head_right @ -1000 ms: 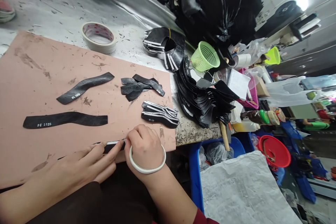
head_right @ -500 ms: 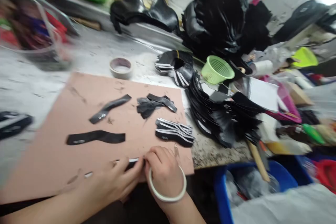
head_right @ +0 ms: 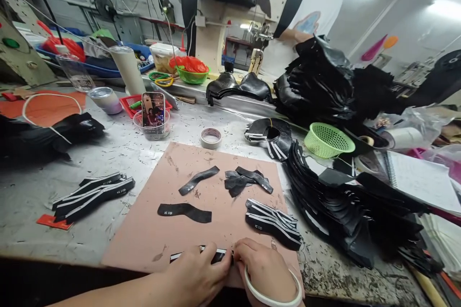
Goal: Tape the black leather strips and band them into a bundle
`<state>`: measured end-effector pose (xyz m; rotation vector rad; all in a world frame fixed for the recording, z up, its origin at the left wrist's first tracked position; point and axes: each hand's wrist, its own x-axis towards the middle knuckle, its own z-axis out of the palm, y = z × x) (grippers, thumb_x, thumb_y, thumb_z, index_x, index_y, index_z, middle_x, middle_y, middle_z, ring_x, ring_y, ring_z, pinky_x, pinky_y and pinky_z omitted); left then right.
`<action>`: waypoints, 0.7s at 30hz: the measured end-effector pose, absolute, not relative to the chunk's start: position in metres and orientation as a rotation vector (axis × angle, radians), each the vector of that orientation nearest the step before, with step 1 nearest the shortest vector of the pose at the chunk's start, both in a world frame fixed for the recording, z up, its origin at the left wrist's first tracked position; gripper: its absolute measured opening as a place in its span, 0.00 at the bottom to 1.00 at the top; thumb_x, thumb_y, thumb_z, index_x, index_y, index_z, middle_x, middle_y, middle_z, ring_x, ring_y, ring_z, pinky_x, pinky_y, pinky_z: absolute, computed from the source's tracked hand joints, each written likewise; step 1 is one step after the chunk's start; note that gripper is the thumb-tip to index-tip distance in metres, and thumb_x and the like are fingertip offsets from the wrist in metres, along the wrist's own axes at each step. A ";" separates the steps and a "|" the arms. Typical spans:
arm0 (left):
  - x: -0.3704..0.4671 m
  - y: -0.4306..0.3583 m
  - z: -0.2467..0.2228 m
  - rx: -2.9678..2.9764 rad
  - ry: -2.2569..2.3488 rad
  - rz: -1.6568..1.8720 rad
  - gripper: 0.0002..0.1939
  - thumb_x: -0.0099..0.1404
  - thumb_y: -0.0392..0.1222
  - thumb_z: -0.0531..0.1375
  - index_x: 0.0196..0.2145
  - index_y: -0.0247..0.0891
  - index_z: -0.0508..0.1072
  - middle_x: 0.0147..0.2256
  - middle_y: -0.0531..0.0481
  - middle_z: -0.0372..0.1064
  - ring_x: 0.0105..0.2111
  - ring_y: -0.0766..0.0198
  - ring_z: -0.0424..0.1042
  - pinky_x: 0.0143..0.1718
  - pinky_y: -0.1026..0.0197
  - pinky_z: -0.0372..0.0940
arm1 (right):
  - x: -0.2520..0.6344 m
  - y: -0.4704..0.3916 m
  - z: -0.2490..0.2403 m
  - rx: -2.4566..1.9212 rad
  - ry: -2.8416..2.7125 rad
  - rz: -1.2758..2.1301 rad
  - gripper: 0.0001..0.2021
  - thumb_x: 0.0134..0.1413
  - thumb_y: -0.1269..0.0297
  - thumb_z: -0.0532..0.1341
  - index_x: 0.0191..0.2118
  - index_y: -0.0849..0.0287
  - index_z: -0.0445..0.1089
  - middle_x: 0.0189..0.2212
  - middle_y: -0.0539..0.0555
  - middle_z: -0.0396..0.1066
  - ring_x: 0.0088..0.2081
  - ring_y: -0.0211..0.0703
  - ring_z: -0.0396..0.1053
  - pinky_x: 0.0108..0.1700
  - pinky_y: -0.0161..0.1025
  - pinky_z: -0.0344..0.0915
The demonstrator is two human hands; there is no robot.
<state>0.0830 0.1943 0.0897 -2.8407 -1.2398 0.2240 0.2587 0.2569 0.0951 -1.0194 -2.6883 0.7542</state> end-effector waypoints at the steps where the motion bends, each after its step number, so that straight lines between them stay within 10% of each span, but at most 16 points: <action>1: 0.083 0.194 0.090 -2.843 -1.243 0.222 0.15 0.69 0.50 0.52 0.45 0.45 0.76 0.52 0.51 0.66 0.34 0.62 0.68 0.12 0.58 0.36 | 0.261 0.256 0.096 -0.988 -2.677 0.793 0.12 0.51 0.75 0.49 0.28 0.54 0.67 0.29 0.48 0.74 0.29 0.40 0.72 0.31 0.33 0.64; 11: 0.055 0.174 0.089 -2.814 -1.430 -0.322 0.20 0.59 0.54 0.62 0.44 0.38 0.70 0.51 0.44 0.68 0.39 0.59 0.71 0.29 0.60 0.70 | 0.244 0.229 0.067 -0.931 -2.323 0.410 0.10 0.56 0.73 0.53 0.41 0.53 0.66 0.33 0.52 0.74 0.35 0.44 0.73 0.37 0.37 0.69; 15: 0.005 0.164 0.087 -2.454 -1.669 -0.707 0.12 0.65 0.43 0.53 0.45 0.37 0.67 0.55 0.43 0.65 0.51 0.59 0.68 0.46 0.59 0.68 | 0.230 0.225 0.062 -1.016 -2.236 0.530 0.09 0.54 0.75 0.52 0.37 0.54 0.64 0.29 0.51 0.69 0.31 0.44 0.69 0.33 0.38 0.67; 21: -0.050 0.154 0.064 -2.290 -1.589 -0.522 0.25 0.66 0.56 0.50 0.56 0.42 0.64 0.54 0.48 0.67 0.50 0.55 0.70 0.48 0.56 0.65 | 0.232 0.244 0.092 -1.118 -2.259 0.862 0.14 0.46 0.79 0.53 0.38 0.56 0.64 0.31 0.51 0.70 0.32 0.41 0.69 0.35 0.36 0.65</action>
